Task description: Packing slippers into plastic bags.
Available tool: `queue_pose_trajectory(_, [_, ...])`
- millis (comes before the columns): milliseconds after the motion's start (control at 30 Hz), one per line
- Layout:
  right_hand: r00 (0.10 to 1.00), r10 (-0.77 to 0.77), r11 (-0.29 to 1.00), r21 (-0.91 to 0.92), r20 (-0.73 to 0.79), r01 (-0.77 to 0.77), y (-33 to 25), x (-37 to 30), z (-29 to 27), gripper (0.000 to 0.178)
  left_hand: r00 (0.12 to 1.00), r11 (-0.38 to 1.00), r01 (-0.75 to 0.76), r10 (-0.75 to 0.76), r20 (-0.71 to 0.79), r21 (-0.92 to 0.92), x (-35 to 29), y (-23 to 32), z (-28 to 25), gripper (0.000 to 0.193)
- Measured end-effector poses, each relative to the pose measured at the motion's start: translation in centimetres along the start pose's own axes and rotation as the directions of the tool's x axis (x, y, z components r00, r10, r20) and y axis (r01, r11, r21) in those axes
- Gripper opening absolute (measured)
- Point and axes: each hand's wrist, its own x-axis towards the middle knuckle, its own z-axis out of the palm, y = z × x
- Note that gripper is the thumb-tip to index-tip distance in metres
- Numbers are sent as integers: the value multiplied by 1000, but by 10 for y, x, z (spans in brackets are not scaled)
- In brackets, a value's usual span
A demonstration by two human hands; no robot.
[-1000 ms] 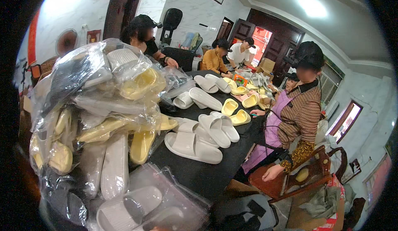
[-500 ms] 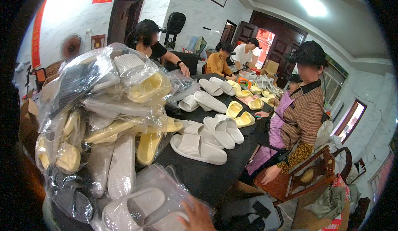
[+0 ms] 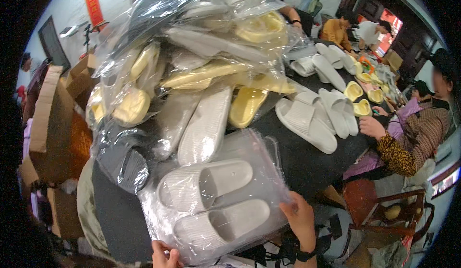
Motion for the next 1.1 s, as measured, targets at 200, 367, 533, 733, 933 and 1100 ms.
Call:
queue_pose_trajectory(200, [992,0,812,580,-126,74,-7,-6,-8,9,978,998,-11,-1,209,56,-9,25,0,32])
queue_pose_trajectory(367, [995,-42,724,683,-96,96,-14,-7,-3,8,981,999,-48,46,191,6,-11,16,2,27])
queue_pose_trajectory(533, [965,18,713,680,-261,171,3,0,1,6,981,977,147,-124,150,-156,-26,18,-13,29])
queue_pose_trajectory(733, [997,34,611,790,-74,37,10,4,-10,15,996,996,82,-80,47,-44,-31,5,-9,32])
queue_pose_trajectory(933, [895,-18,611,714,446,-343,36,17,-30,30,986,978,-119,136,-91,172,-23,10,-6,32])
queue_pose_trajectory(1100, [206,-225,897,285,952,-339,0,46,-34,45,993,995,-92,89,-77,-39,-27,-19,-4,30])
